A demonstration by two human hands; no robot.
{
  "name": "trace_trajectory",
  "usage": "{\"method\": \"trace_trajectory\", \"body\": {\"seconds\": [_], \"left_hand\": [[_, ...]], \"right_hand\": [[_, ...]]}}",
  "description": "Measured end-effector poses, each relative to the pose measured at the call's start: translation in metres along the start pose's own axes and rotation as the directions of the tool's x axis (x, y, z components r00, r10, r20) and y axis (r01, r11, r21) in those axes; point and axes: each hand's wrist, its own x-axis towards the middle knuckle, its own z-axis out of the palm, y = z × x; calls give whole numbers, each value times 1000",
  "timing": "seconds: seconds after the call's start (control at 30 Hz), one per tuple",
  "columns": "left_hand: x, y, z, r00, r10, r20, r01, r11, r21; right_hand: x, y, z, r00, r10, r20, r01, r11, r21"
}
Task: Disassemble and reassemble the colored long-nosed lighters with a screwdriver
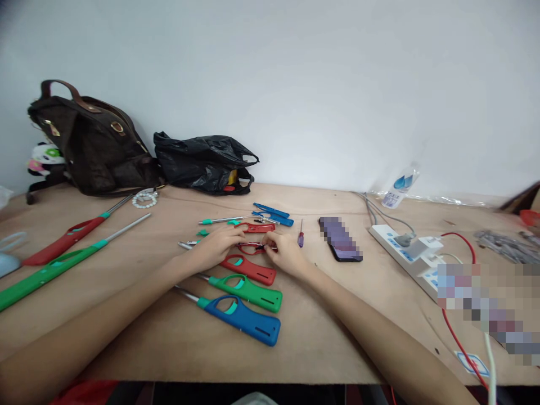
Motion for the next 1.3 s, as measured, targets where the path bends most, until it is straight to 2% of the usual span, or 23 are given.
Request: {"method": "trace_trajectory", "body": {"seconds": [0.2, 0.33, 0.47, 0.67, 0.8, 1.0, 1.3], "left_hand": [[-2, -1, -1, 999, 53, -6, -53, 998, 42], [0, 4, -4, 996, 78, 53, -84, 989, 122], [2, 9, -5, 990, 41, 133, -72, 968, 240], [4, 16, -10, 983, 14, 181, -76, 938, 339], [4, 18, -14, 976, 13, 218, -85, 943, 322], [3, 13, -9, 988, 10, 155, -49, 968, 247], [4, 19, -12, 982, 54, 183, -107, 950, 294]], "right_hand": [[1, 2, 5, 999, 18, -47, -22, 997, -78], [-1, 3, 10, 998, -7, -63, -3, 987, -162], [-2, 5, 13, 997, -65, -45, 53, 972, -231], [-3, 8, 14, 997, -67, -49, 54, 970, -238], [-5, 9, 15, 993, -109, -51, 95, 969, -229], [-5, 8, 17, 991, -102, -87, 81, 971, -223], [-1, -2, 16, 996, 8, -90, -25, 981, -192]]}}
